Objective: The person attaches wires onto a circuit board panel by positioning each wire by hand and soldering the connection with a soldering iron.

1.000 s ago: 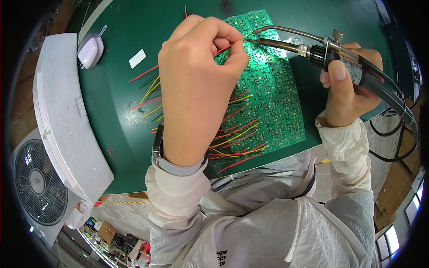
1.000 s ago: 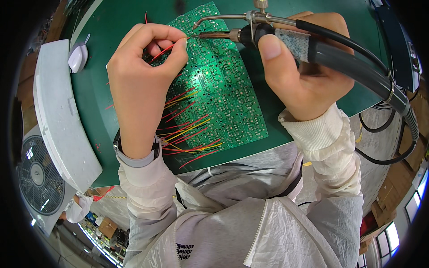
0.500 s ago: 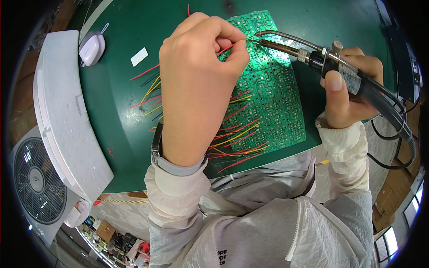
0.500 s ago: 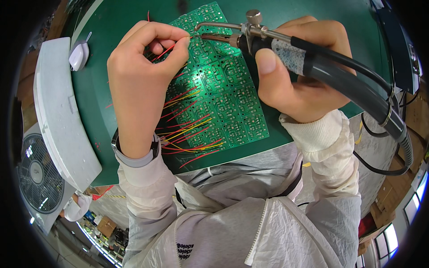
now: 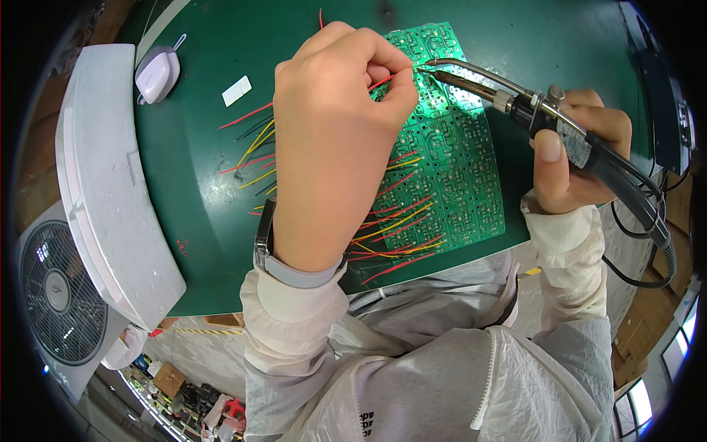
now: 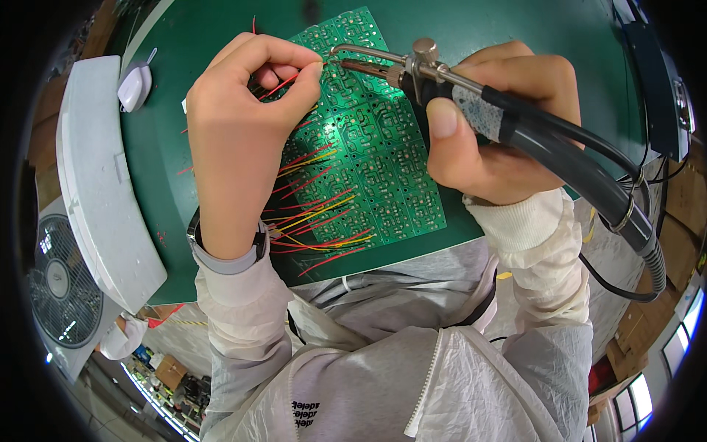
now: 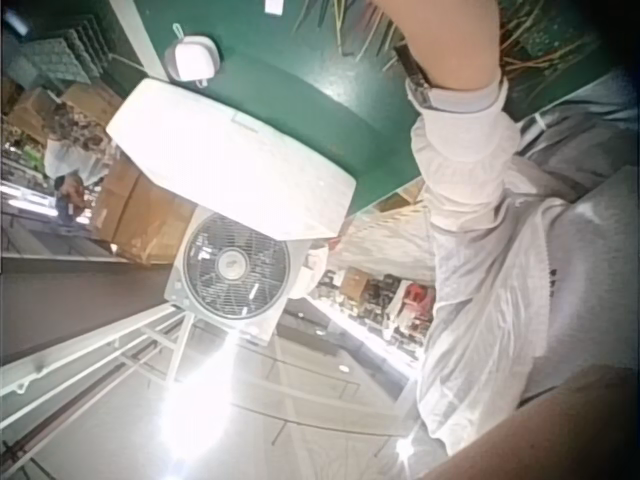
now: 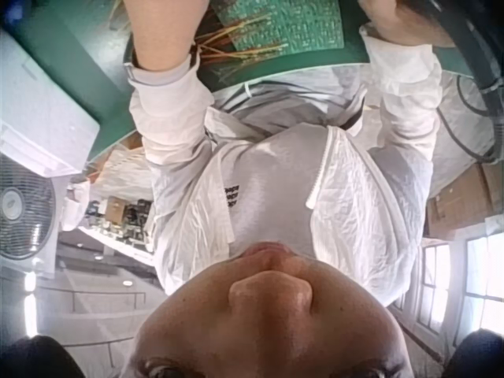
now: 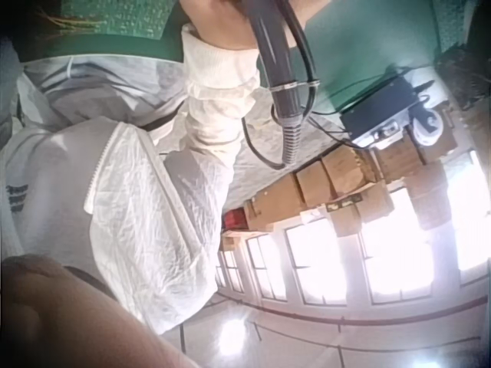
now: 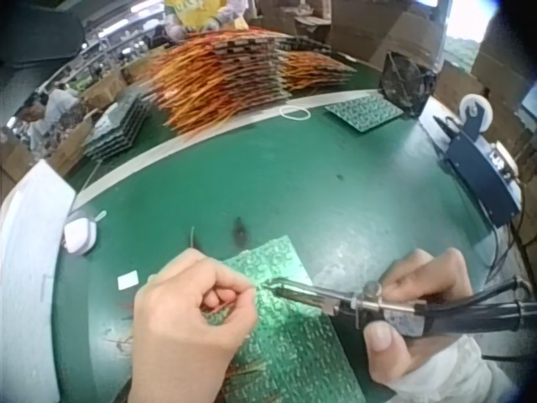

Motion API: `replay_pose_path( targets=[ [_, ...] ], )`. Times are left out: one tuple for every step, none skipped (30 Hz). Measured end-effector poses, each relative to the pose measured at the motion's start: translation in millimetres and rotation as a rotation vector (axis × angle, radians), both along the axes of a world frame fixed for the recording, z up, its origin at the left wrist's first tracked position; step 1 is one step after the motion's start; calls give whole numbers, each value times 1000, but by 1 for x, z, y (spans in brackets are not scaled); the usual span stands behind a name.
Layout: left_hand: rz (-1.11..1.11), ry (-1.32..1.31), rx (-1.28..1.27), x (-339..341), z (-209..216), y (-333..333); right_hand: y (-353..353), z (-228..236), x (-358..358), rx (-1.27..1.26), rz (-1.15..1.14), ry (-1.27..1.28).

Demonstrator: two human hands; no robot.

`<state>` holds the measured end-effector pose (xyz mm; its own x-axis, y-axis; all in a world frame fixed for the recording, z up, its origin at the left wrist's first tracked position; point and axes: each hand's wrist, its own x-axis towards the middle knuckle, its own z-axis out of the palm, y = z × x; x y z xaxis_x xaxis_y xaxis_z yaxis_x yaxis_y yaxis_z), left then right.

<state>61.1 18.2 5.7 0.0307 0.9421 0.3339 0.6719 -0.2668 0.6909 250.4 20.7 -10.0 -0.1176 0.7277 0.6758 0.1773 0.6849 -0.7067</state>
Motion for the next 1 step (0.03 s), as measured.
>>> replay_pose_path(
  targets=[
    [10,10,1,0,0,0,0,0,-1,1,2,0]
  ],
)
